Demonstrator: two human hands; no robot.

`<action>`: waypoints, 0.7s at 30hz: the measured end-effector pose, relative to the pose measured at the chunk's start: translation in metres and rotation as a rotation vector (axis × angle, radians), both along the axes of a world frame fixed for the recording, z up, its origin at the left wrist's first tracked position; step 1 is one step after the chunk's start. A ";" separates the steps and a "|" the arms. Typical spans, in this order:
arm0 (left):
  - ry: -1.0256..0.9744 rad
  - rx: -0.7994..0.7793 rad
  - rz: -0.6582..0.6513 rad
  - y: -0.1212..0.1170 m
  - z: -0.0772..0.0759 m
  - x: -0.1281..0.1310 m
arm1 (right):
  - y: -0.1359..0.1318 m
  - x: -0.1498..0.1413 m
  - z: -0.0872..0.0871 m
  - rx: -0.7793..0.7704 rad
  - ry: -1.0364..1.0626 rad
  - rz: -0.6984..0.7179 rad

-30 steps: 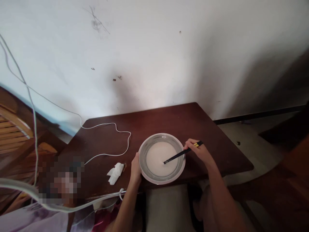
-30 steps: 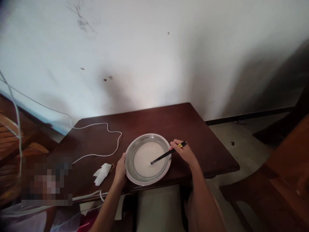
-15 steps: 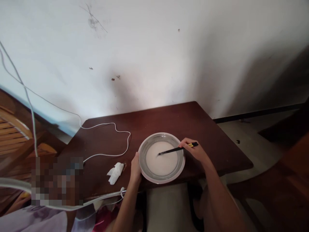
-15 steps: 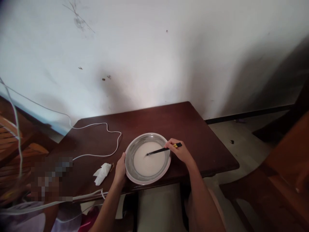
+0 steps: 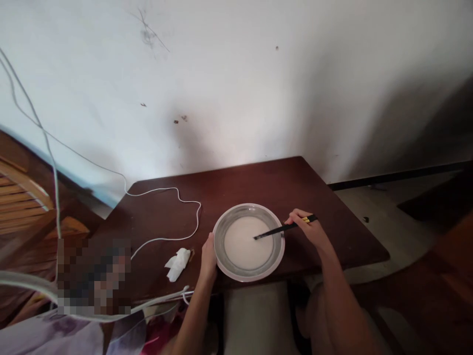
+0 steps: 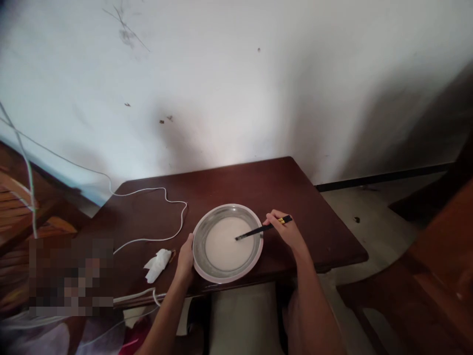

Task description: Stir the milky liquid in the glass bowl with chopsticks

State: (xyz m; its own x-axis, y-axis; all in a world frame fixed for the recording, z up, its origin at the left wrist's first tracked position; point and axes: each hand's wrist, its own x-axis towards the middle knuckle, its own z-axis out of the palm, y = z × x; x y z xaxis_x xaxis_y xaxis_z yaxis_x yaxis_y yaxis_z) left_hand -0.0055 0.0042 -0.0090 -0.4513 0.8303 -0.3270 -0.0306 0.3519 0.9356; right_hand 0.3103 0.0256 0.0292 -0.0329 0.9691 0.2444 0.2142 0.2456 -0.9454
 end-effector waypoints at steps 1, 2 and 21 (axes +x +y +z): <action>0.009 0.004 -0.003 0.000 0.000 0.000 | 0.000 0.000 0.000 -0.009 0.002 0.028; 0.012 0.006 -0.004 0.000 0.001 0.000 | 0.000 -0.001 0.000 -0.017 0.003 0.062; 0.000 0.015 -0.005 -0.001 0.005 0.002 | 0.000 -0.001 0.004 0.003 -0.027 -0.025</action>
